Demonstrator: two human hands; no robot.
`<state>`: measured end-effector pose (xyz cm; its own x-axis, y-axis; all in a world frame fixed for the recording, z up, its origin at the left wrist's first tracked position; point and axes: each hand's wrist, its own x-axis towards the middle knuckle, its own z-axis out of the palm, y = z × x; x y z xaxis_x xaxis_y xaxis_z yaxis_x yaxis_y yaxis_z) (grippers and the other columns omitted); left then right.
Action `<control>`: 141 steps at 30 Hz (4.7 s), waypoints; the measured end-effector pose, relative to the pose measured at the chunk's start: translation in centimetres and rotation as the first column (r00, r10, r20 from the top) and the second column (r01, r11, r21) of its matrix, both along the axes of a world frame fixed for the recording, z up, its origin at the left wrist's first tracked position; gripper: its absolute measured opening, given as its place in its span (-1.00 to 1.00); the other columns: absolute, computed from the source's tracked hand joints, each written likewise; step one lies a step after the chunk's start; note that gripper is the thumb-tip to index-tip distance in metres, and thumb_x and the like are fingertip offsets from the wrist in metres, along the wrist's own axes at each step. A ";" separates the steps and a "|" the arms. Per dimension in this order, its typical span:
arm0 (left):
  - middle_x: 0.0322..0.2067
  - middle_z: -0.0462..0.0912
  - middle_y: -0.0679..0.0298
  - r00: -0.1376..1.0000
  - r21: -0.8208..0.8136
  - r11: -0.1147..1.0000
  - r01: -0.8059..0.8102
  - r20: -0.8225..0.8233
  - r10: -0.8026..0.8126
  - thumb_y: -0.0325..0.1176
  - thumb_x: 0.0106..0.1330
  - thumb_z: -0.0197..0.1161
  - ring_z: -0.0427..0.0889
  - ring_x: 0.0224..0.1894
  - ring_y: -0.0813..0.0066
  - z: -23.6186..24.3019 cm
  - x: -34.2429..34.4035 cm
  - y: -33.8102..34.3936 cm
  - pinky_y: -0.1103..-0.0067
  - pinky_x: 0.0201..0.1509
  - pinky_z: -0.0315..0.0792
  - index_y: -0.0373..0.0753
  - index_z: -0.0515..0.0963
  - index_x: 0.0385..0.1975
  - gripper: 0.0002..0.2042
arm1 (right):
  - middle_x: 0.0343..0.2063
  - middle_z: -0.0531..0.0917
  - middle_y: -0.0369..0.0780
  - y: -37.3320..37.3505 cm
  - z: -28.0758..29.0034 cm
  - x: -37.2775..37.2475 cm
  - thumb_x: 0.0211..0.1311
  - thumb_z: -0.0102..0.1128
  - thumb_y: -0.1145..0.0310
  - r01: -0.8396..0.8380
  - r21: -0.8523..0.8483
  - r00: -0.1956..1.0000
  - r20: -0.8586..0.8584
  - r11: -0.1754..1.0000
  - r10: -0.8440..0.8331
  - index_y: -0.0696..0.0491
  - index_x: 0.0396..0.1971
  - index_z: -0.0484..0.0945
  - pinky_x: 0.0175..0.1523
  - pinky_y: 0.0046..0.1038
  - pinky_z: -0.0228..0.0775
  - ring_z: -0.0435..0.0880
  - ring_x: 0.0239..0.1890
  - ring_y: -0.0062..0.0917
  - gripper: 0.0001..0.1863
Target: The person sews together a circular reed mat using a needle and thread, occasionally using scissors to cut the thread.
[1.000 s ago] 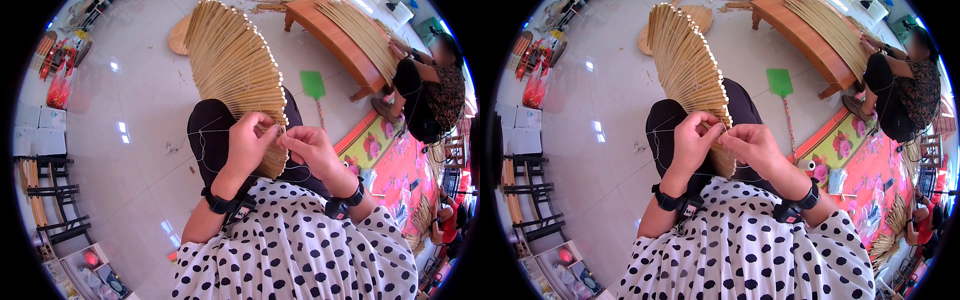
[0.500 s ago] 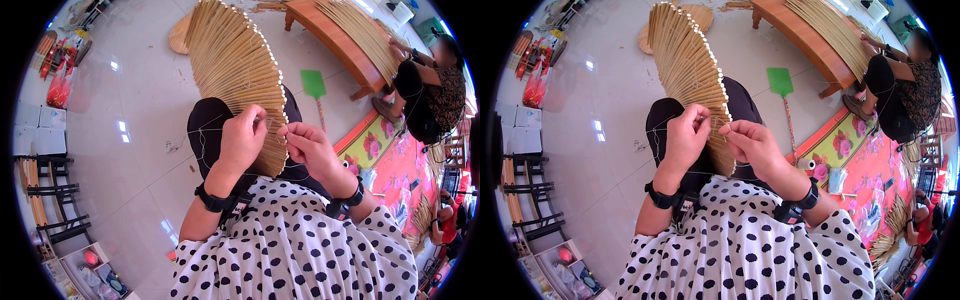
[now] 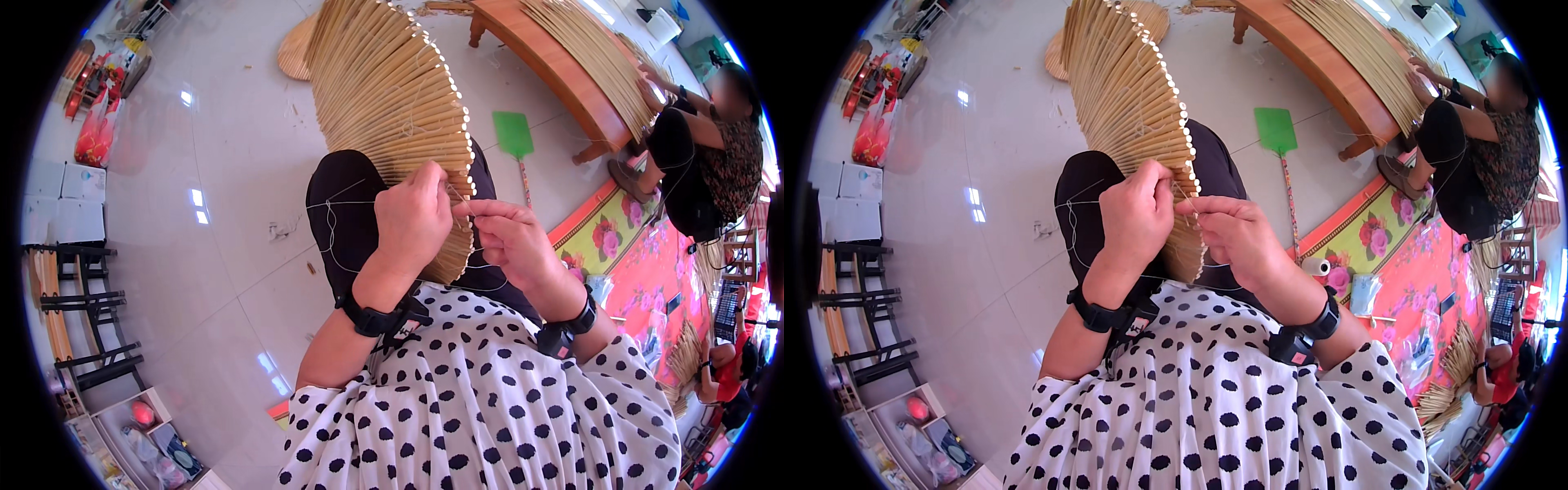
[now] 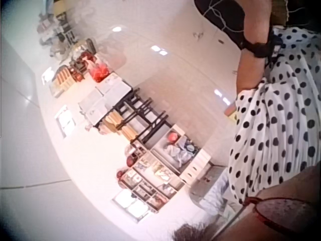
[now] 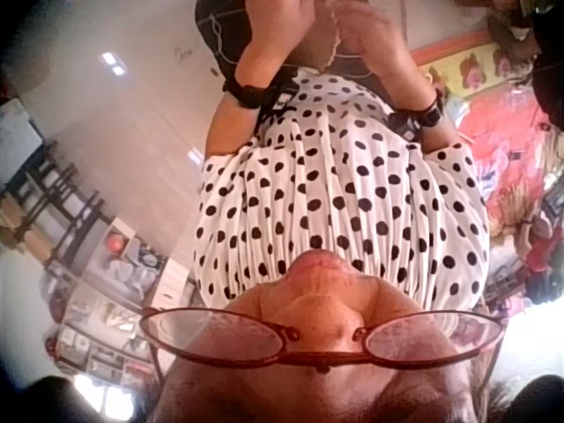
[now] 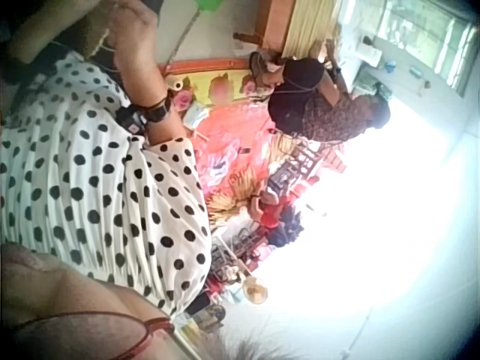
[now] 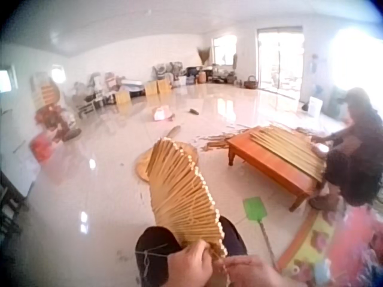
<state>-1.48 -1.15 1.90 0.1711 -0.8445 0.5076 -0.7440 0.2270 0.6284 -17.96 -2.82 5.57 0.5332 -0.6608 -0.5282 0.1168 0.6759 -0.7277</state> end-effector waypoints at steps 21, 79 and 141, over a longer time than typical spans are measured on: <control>-0.44 0.61 0.28 0.902 0.177 0.977 0.121 -0.430 -0.034 -0.57 0.10 0.33 0.52 -0.55 0.67 0.2 0.1 1.6 0.70 -0.47 0.40 -0.37 0.58 -0.38 -0.89 | -0.64 0.22 -0.50 -0.3 -0.1 0.3 0.24 -0.07 0.55 -0.094 0.042 0.990 0.113 0.995 0.089 0.12 -0.15 0.49 -0.60 -0.72 -0.14 0.10 -0.66 -0.84 -0.78; -0.64 0.54 0.10 0.997 0.109 0.993 0.051 -0.061 -0.045 -0.45 0.17 0.18 0.58 -0.56 0.05 0.1 0.5 0.9 0.27 -0.52 0.41 -0.18 0.46 -0.47 -0.96 | -0.69 0.28 -0.48 1.3 0.3 0.2 0.22 -0.09 0.56 -0.010 -0.115 0.997 -0.073 0.993 0.001 0.14 -0.06 0.50 -0.62 -0.71 0.02 0.21 -0.70 -0.79 -0.69; -0.51 0.54 0.30 0.509 -0.068 0.961 0.268 -0.837 -0.201 -0.46 0.40 0.09 0.53 -0.42 0.62 1.2 1.3 1.2 0.70 -0.26 0.42 -0.34 0.45 -0.35 -0.90 | -0.48 0.60 -0.04 -0.5 -2.4 3.2 0.15 0.20 0.40 -0.288 -0.931 0.723 -0.364 0.223 -0.587 0.15 -0.27 0.56 -0.40 -0.26 0.45 0.62 -0.47 -0.13 -0.82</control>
<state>-0.14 0.00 3.13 0.2764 -0.9421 0.1898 0.1962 0.2486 0.9485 -14.74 -3.27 3.16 0.2438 -0.8715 0.4255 -0.5673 -0.4840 -0.6663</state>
